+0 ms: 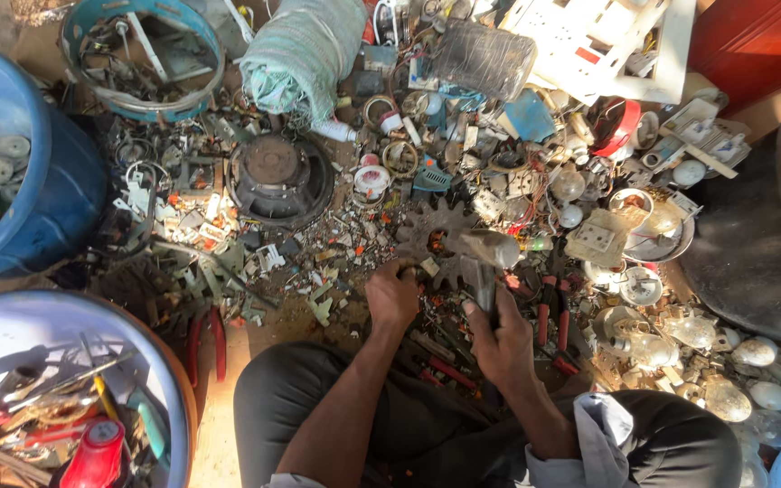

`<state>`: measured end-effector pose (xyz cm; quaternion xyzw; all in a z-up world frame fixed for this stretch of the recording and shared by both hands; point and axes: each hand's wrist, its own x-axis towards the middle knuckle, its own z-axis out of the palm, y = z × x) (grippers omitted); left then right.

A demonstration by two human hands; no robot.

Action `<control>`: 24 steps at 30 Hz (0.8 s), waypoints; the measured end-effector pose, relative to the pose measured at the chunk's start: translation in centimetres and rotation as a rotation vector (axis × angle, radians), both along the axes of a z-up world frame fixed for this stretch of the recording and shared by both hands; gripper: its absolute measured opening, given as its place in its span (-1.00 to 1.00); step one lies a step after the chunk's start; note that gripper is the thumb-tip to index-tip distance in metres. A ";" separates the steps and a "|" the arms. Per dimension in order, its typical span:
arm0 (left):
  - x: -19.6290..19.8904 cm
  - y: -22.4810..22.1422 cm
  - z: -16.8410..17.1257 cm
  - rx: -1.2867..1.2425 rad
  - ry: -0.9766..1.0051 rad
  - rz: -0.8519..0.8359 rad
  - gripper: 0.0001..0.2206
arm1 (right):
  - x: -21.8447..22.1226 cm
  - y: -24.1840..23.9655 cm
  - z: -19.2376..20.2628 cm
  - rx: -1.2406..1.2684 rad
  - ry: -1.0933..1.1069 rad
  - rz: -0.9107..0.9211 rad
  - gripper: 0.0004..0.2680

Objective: The person sits on the ground amidst a large pile of electronic waste and uses a hammer to break apart various small electronic components. They repeatedly pick up items such as plastic casings and metal parts, strike them against a gear-like anvil, and discard the fragments.

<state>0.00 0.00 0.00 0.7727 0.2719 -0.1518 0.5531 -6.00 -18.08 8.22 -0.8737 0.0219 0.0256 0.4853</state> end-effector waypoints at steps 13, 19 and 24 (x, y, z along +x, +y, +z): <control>-0.6 -0.1 4.1 0.553 -0.655 -0.294 -0.77 | -0.7 1.4 1.6 0.119 -0.001 -0.032 -0.67; -0.4 -0.1 3.5 0.465 -0.564 -0.272 -0.78 | -0.3 1.2 0.5 -0.167 -0.019 0.102 -0.64; -0.3 -0.1 2.5 0.458 -0.585 -0.223 -0.76 | 0.1 0.4 0.1 -0.143 0.117 0.083 -0.61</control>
